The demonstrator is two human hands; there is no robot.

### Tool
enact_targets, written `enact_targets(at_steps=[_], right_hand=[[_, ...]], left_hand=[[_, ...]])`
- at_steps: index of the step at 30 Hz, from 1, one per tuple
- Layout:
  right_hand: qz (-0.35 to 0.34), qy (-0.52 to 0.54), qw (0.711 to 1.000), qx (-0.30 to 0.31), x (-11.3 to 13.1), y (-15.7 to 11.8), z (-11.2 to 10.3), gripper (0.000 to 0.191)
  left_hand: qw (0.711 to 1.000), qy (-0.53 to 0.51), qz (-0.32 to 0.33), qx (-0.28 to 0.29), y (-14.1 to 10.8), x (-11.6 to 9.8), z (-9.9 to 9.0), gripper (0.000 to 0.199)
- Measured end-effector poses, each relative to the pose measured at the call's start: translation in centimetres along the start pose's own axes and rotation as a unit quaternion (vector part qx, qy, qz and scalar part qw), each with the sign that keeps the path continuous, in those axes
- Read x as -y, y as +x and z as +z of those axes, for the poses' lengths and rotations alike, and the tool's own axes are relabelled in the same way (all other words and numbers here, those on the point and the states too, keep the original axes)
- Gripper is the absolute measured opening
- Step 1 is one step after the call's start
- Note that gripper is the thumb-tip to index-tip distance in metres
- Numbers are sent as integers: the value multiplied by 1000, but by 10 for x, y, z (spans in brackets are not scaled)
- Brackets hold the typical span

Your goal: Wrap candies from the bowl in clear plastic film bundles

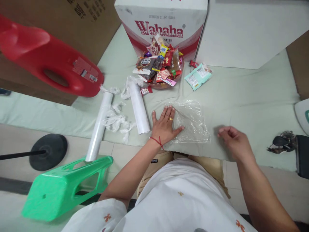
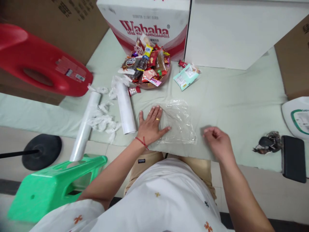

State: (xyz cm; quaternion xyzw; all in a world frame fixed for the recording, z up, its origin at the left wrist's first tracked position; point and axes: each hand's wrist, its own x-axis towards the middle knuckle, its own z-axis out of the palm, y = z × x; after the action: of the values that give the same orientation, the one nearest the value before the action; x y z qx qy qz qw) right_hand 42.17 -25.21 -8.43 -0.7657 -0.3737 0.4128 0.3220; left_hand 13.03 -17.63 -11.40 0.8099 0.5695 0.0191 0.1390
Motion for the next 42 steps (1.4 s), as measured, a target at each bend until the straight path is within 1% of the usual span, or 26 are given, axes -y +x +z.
enact_targets(at_steps=[1, 3, 5, 6, 7, 9, 11, 12, 15, 17, 22, 24, 26, 27, 28, 29, 30, 31, 33, 34, 35, 36, 38, 39, 40, 42], right_hand=[[-37, -32, 998, -32, 7, 15, 0, 21], [-107, -101, 987, -60, 25, 48, 9, 20], [-176, -164, 969, -56, 44, 79, 29, 20], [-196, -186, 961, -51, 53, 92, 40, 21], [-215, -199, 955, -41, 61, 102, 51, 22], [-239, -199, 950, 5, 75, 114, 68, 18], [-232, -142, 960, 67, 87, 118, 76, 10], [-214, -96, 968, 95, 91, 119, 76, 9], [-138, 26, 980, 139, 99, 119, 66, 16], [-109, 37, 983, 145, 99, 122, 57, 23], [-84, 36, 985, 150, 84, 138, 40, 29], [-78, 11, 989, 122, 79, 142, 35, 25], [-108, -59, 992, 35, 79, 136, 31, 17], [-144, -103, 984, -18, 80, 128, 30, 13], [-194, -145, 968, -64, 80, 116, 31, 11], [-253, -180, 946, -91, 80, 100, 34, 13], [-319, -206, 921, -86, 77, 82, 38, 19], [-384, -224, 894, -55, 72, 63, 42, 25], [-493, -253, 831, 45, 53, 25, 51, 42], [-523, -271, 802, 98, 39, 9, 53, 50], [-534, -292, 782, 136, 24, -3, 52, 56], [-531, -311, 772, 156, 9, -11, 49, 60], [-503, -337, 778, 166, -17, -16, 32, 62], [-487, -341, 786, 169, -26, -14, 21, 59], [-471, -339, 797, 168, -31, -10, 9, 55], [-437, -319, 826, 157, -28, 0, -13, 43]], left_hand=[[1000, 0, -1, 0, 0, 0, 0, 95], [1000, 0, -1, 0, 0, 0, 1, 96], [1000, -2, 0, -1, 0, 0, 1, 96], [1000, -2, 0, -2, 0, 0, 1, 96], [1000, -3, 1, -3, 0, 0, 1, 97], [1000, -3, 4, -5, 0, 0, 2, 97], [1000, -3, 4, -5, -1, 0, 1, 98], [1000, -2, 3, -4, -1, 0, 1, 98], [1000, 1, 4, 0, -1, 0, -1, 95], [1000, 0, 8, 1, 0, 0, -2, 94], [1000, 4, 4, 15, 1, 0, -2, 98], [1000, 9, -5, 23, 1, -1, -1, 102], [999, 15, -12, 26, 2, -1, -1, 105], [999, 17, -14, 26, 2, -1, 0, 105], [999, 19, -14, 25, 2, -1, 0, 106], [999, 21, -14, 23, 2, -1, 0, 106], [999, 23, -14, 22, 2, -1, 0, 106], [999, 24, -14, 22, 2, -1, 0, 106], [999, 26, -16, 21, 1, -1, 0, 106], [999, 26, -16, 21, 1, -1, -1, 106], [999, 26, -15, 21, 1, -2, -1, 106], [999, 26, -13, 20, 2, -2, -1, 106], [999, 24, -11, 18, 2, -2, -1, 105], [1000, 23, -10, 17, 2, -1, -1, 104], [1000, 22, -9, 15, 2, -1, -1, 104], [1000, 18, -7, 11, 1, 0, 0, 103]])
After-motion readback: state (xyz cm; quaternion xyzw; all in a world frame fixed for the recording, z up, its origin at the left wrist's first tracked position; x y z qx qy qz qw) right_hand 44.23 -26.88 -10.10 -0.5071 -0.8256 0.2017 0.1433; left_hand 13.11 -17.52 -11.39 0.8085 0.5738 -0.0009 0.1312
